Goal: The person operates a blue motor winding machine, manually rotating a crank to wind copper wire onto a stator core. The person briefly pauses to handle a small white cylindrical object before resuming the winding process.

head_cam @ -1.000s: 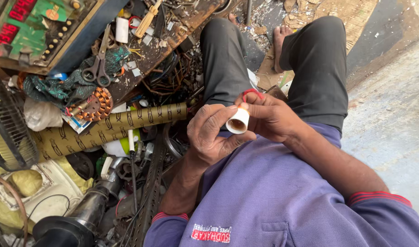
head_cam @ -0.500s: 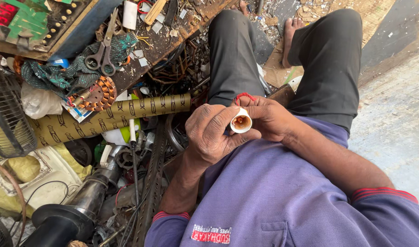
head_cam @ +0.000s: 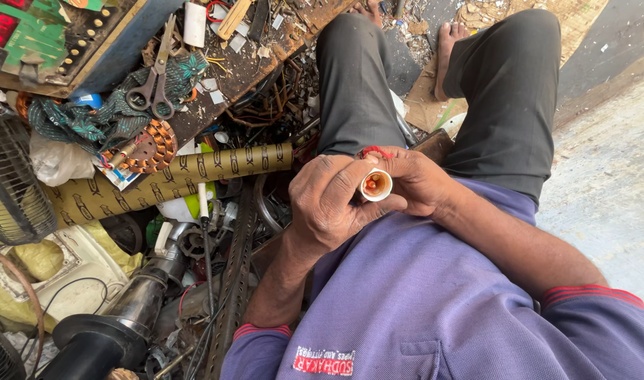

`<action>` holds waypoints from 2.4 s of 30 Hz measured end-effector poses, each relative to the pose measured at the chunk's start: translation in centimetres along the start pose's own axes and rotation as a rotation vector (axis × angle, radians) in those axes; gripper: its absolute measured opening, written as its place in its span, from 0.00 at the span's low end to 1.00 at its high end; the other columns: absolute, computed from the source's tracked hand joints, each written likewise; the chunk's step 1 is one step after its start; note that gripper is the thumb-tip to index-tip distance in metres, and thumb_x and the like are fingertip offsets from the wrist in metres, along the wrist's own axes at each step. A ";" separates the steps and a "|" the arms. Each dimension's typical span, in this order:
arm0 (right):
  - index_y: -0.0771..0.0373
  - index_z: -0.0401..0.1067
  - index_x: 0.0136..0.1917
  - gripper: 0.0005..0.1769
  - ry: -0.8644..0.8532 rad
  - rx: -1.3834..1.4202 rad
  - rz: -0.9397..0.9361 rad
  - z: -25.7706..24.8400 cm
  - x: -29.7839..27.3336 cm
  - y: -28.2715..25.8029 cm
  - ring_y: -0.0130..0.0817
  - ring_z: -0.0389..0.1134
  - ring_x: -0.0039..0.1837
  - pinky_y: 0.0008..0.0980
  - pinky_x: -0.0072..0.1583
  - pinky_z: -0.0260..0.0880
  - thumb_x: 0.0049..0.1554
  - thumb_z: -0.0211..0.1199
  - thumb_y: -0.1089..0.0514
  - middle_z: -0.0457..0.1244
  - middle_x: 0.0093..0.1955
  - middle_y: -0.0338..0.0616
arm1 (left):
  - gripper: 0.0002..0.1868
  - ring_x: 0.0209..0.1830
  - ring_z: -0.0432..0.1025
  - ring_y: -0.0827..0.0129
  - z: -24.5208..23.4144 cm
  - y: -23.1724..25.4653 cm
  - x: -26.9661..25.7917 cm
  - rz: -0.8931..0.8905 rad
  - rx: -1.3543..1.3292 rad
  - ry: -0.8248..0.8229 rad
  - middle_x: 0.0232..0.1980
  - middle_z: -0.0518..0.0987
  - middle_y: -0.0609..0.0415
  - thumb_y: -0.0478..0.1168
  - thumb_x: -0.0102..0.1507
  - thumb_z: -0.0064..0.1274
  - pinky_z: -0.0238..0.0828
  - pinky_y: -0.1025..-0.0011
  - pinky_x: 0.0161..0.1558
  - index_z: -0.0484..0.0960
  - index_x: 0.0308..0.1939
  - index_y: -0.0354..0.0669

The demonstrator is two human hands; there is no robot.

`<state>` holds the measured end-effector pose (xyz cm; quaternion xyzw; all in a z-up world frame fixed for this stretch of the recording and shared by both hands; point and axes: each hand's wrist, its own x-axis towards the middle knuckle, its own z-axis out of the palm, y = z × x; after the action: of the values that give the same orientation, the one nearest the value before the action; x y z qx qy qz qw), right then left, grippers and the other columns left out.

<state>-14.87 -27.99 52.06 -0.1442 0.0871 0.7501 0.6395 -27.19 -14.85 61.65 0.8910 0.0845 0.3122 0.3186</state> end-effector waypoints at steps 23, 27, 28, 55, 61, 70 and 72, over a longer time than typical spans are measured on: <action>0.67 0.72 0.54 0.10 0.250 -0.722 -0.603 3.0 -1.4 -0.5 0.24 0.65 0.52 0.26 0.57 0.69 0.67 0.63 0.56 0.67 0.49 0.38 | 0.16 0.54 0.78 0.62 0.4 0.4 -1.3 -0.193 -0.268 0.090 0.56 0.79 0.47 0.38 0.68 0.65 0.79 0.70 0.54 0.75 0.54 0.40; 0.68 0.75 0.54 0.12 0.313 -0.902 -0.641 3.8 -1.8 -1.1 0.25 0.69 0.51 0.27 0.56 0.72 0.66 0.64 0.56 0.69 0.48 0.42 | 0.21 0.59 0.76 0.72 1.7 -0.4 -2.4 -0.469 -0.936 0.194 0.61 0.77 0.53 0.38 0.70 0.64 0.78 0.71 0.62 0.70 0.62 0.47; 0.69 0.76 0.55 0.13 0.292 -0.887 -0.638 3.9 -2.1 -1.3 0.27 0.70 0.51 0.28 0.56 0.73 0.66 0.63 0.55 0.70 0.48 0.43 | 0.22 0.58 0.75 0.72 1.8 -0.9 -2.6 -0.528 -1.013 0.172 0.60 0.77 0.52 0.38 0.69 0.63 0.76 0.71 0.62 0.71 0.63 0.44; 0.72 0.74 0.53 0.09 0.206 -0.489 -0.435 2.1 -0.6 -3.0 0.36 0.72 0.51 0.35 0.56 0.74 0.63 0.65 0.63 0.69 0.49 0.50 | 0.20 0.56 0.78 0.63 0.1 -3.1 -0.4 -0.333 -0.457 -0.004 0.55 0.80 0.48 0.34 0.64 0.67 0.78 0.70 0.58 0.77 0.57 0.39; 0.71 0.74 0.60 0.17 0.529 -0.937 -0.573 2.3 0.3 -6.7 0.31 0.73 0.54 0.30 0.60 0.74 0.59 0.66 0.62 0.71 0.51 0.47 | 0.19 0.40 0.76 0.69 1.6 -6.1 2.9 -0.460 -0.283 0.026 0.47 0.82 0.52 0.37 0.62 0.67 0.76 0.72 0.44 0.78 0.55 0.39; 0.68 0.75 0.60 0.17 0.661 -1.173 -0.583 -0.4 3.6 -20.8 0.25 0.71 0.56 0.27 0.60 0.72 0.58 0.68 0.62 0.71 0.54 0.42 | 0.22 0.37 0.75 0.59 9.9 -18.3 14.2 -0.501 0.127 0.127 0.43 0.82 0.49 0.41 0.61 0.66 0.74 0.64 0.41 0.80 0.56 0.38; 0.68 0.76 0.59 0.16 0.680 -1.224 -0.567 -0.5 3.2 -23.7 0.26 0.72 0.56 0.27 0.59 0.72 0.58 0.68 0.63 0.71 0.53 0.43 | 0.21 0.48 0.78 0.49 11.9 -20.0 15.5 -0.269 0.374 0.101 0.50 0.83 0.45 0.43 0.63 0.63 0.73 0.55 0.50 0.78 0.58 0.40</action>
<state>8.01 -21.17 51.79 -0.7139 -0.1929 0.3855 0.5518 -6.70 0.10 49.93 0.8985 0.2746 0.2902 0.1820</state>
